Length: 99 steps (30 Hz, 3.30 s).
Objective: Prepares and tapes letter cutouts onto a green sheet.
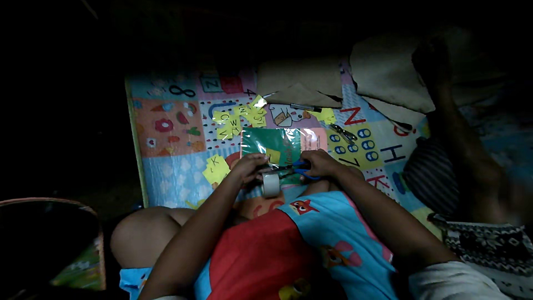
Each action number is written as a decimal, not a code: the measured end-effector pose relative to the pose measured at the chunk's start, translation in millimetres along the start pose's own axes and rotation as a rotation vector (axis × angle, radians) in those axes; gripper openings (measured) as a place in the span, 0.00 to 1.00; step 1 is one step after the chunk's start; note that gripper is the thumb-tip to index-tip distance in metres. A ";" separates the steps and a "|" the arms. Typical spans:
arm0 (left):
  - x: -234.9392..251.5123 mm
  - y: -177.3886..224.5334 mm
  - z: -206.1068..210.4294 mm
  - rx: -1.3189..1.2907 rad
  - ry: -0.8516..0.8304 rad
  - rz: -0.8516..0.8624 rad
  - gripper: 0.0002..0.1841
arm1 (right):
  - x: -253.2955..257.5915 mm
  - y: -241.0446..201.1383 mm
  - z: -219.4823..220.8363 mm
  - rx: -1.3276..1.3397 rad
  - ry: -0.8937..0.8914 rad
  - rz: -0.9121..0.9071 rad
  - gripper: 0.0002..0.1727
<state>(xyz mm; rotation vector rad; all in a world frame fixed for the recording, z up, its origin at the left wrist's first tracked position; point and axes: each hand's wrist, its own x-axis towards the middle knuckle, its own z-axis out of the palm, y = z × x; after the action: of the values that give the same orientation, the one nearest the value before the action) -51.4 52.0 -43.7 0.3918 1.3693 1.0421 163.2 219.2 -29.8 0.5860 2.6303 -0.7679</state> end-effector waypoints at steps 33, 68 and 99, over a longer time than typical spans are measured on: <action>-2.9 -3.6 -1.1 -0.065 -0.041 0.003 0.15 | 9.2 32.3 9.9 -0.075 0.018 0.219 0.24; -30.7 -16.8 34.7 0.294 0.090 0.249 0.22 | 3.9 -63.7 4.0 0.802 0.302 0.033 0.42; -31.6 -39.4 47.4 0.579 0.219 0.532 0.20 | -9.2 -66.9 25.1 0.758 0.461 0.002 0.12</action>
<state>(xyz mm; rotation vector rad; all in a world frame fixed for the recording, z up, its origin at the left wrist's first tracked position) 11.1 22.1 -44.2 1.1452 1.8144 1.1186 144.5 150.7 -17.2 1.0601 2.6542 -1.8419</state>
